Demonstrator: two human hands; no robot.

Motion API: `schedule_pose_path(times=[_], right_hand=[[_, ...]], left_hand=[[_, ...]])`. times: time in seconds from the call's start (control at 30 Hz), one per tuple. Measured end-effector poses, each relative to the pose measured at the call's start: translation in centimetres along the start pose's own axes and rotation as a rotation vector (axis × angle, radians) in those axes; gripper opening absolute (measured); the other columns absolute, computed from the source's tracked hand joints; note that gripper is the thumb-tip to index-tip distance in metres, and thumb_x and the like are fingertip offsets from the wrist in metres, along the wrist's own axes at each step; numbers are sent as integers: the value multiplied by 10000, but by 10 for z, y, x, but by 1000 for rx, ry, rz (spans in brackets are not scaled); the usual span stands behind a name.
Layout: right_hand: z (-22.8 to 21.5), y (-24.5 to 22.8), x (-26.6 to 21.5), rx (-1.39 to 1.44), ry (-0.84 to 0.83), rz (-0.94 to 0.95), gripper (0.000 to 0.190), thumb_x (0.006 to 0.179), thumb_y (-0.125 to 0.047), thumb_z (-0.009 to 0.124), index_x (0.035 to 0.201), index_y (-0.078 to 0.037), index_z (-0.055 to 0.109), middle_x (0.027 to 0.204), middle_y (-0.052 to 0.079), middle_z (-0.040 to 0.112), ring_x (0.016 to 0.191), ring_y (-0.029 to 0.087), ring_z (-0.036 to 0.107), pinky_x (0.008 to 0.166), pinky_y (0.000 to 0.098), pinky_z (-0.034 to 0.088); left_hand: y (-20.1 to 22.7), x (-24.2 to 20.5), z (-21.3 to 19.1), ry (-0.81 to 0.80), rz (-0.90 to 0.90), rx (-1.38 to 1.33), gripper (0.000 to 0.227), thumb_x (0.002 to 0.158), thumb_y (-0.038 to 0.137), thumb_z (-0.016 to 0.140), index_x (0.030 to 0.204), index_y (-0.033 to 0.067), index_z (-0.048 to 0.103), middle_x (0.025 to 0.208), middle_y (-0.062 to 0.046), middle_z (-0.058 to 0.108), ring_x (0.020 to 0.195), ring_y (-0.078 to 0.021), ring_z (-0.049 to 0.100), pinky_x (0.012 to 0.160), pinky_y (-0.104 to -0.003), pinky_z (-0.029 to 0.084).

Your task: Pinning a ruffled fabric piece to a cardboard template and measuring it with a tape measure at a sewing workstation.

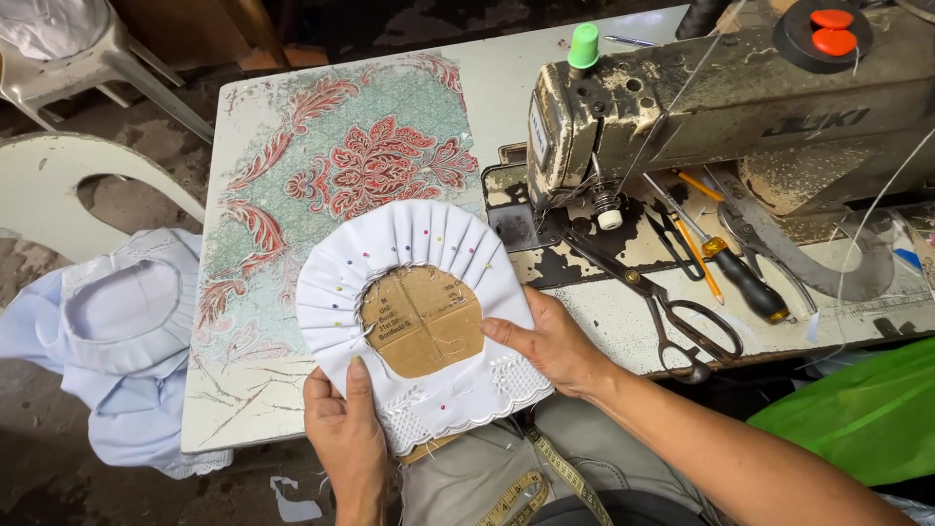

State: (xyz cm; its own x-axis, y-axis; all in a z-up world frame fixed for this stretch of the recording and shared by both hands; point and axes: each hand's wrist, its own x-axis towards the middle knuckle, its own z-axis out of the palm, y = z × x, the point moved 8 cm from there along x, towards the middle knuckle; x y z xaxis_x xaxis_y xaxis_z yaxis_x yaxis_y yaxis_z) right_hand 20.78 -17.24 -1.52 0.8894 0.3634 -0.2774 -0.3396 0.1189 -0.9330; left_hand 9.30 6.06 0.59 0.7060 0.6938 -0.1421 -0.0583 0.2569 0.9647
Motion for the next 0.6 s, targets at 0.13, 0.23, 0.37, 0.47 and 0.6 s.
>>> schedule_pose_path(times=[0.13, 0.23, 0.37, 0.47, 0.6], right_hand=[[3, -4, -3, -17, 5, 9, 396, 859, -122, 765, 1238, -48, 676, 1121, 95, 775, 988, 200, 718, 863, 349, 607], [4, -4, -3, 14, -15, -13, 400, 861, -116, 768, 1246, -51, 680, 1111, 85, 771, 980, 192, 708, 848, 342, 601], [5, -5, -3, 13, -20, -17, 402, 857, -123, 770, 1241, -49, 677, 1128, 90, 771, 1004, 199, 712, 877, 344, 600], [3, -3, -2, 3, -10, -11, 385, 858, -124, 773, 1224, -48, 682, 1094, 86, 769, 972, 195, 708, 845, 339, 598], [2, -1, -3, -18, 18, 4, 378, 849, -128, 777, 1207, -48, 683, 1116, 91, 777, 988, 194, 717, 859, 340, 602]], left_hand=[[3, -1, 1, -5, 5, 40, 305, 988, 153, 599, 1249, 0, 567, 1184, -149, 718, 1049, -170, 653, 927, -318, 549], [1, -1, 1, 1, -16, 8, 307, 987, 154, 600, 1254, 6, 562, 1176, -152, 721, 1034, -183, 660, 914, -331, 556], [1, -2, 1, -2, -20, 22, 307, 991, 157, 594, 1257, 7, 562, 1187, -150, 719, 1054, -182, 657, 926, -328, 554], [1, 0, 0, -7, 7, 65, 297, 995, 169, 594, 1242, 8, 565, 1175, -140, 714, 1051, -172, 650, 924, -318, 549], [7, -2, 1, -4, 35, 134, 298, 996, 177, 590, 1246, 15, 565, 1191, -122, 695, 1079, -158, 634, 960, -302, 529]])
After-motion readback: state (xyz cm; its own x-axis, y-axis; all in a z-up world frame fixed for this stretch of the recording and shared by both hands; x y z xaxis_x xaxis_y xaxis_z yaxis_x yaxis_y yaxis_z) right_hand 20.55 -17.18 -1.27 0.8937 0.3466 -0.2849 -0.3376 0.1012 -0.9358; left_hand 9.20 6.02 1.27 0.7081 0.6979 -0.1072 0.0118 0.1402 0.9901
